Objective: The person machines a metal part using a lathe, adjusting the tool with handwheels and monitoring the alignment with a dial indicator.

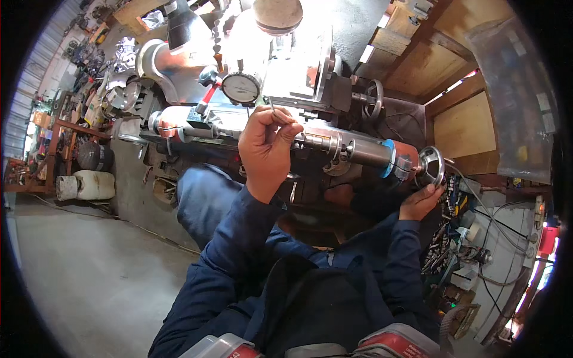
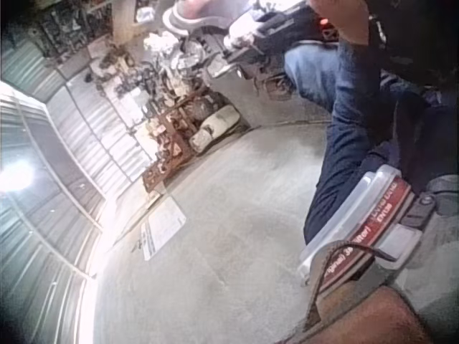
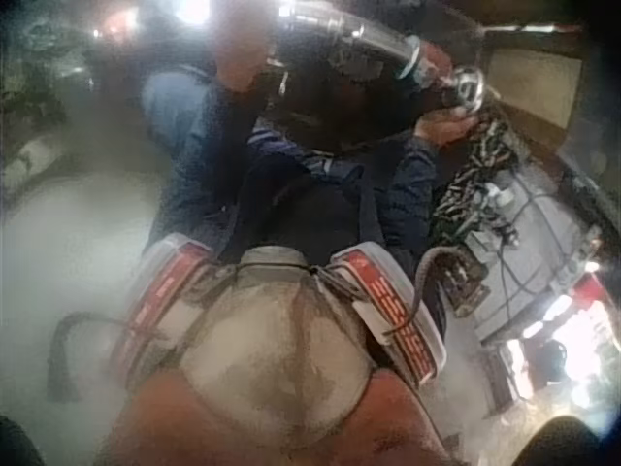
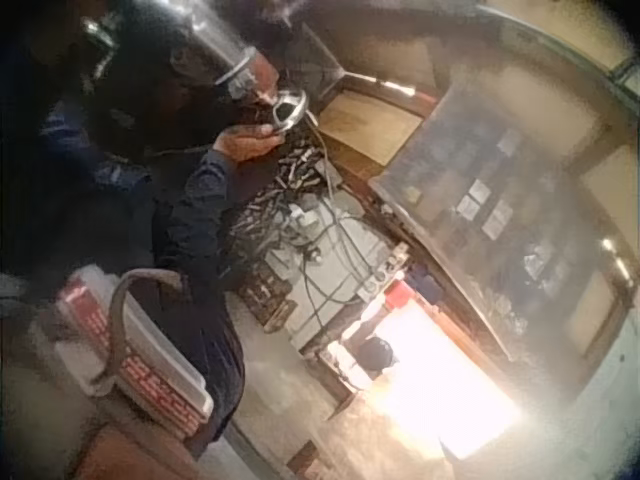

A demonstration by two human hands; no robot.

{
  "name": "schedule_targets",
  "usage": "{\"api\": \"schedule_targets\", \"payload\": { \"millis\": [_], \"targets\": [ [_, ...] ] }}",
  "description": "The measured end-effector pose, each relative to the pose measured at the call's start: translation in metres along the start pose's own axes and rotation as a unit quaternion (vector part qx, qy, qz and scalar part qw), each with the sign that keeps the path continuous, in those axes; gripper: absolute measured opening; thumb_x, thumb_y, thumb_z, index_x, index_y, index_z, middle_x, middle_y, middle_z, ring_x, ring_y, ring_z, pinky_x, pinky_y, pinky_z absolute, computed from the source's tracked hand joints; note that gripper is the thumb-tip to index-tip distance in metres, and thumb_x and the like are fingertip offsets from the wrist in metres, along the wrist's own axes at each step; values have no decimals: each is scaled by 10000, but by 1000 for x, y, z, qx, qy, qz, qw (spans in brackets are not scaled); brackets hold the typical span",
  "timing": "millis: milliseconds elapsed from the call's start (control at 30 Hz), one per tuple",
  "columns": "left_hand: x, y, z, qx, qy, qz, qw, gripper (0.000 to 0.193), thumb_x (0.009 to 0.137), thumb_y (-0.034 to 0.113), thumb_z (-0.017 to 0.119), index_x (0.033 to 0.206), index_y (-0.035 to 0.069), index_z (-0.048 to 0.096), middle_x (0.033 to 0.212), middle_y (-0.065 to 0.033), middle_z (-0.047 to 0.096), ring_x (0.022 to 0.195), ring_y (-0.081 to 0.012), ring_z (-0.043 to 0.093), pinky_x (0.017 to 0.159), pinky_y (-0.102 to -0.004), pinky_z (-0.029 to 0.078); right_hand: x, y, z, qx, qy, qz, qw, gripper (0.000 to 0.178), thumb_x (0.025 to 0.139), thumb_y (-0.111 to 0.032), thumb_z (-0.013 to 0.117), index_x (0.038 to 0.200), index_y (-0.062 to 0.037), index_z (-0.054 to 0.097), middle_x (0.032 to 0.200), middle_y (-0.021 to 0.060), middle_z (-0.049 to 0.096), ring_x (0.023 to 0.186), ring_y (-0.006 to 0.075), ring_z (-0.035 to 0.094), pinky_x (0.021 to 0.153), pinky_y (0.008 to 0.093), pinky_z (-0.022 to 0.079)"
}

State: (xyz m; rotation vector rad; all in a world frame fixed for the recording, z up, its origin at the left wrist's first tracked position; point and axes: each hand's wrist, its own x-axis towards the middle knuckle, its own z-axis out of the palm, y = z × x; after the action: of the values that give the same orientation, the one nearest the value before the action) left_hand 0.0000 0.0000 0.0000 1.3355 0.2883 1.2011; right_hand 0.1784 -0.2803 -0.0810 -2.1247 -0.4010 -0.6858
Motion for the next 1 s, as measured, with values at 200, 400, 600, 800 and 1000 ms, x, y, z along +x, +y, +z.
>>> {"api": "schedule_targets", "payload": {
  "millis": [200, 400, 600, 800, 1000],
  "targets": [
    [3, -1, -1, 8, -23, 29, 999, 152, 833, -82, 652, 902, 13, 555, 904, -52, 582, 843, -112, 559, 767, -245, 465, -26, 36, 24, 39, 56, 29, 997, 526, 1018, -414, 334, 1153, 74, 478, 1016, 274, 577, 890, 408, 575, 791, 444, 436],
    [1, -2, -1, 25, -41, 12, 999, 176, 804, -108, 655, 892, -3, 545, 877, -61, 587, 826, -130, 571, 743, -253, 483, -26, 25, 18, 9, 49, 23, 998, 544, 1017, -402, 353, 1238, 90, 421, 1082, 288, 548, 941, 411, 557, 827, 444, 429],
    [4, 2, -3, 128, -68, 52, 988, 154, 783, -132, 638, 849, -15, 562, 830, -76, 600, 766, -138, 585, 692, -267, 502, -20, 12, 7, 21, 23, 23, 999, 566, 1008, -429, 366, 1234, 87, 420, 1078, 269, 543, 968, 383, 549, 857, 424, 420],
    [12, 10, -2, 146, -112, 43, 982, 82, 831, -109, 561, 801, -35, 581, 757, -93, 648, 699, -142, 604, 661, -273, 498, 40, -26, -18, 91, 109, -146, 979, 381, 981, -278, 442, 1162, 56, 458, 1055, 195, 544, 972, 295, 560, 869, 377, 431],
    [28, 21, -14, 173, -242, 63, 953, 45, 848, -27, 606, 806, -13, 608, 779, -85, 655, 702, -174, 616, 655, -289, 487, 133, -68, -14, 4, -132, -74, 988, 457, 932, -287, 570, 1250, 21, 456, 958, 156, 618, 846, 251, 606, 766, 365, 477]
  ]
}}
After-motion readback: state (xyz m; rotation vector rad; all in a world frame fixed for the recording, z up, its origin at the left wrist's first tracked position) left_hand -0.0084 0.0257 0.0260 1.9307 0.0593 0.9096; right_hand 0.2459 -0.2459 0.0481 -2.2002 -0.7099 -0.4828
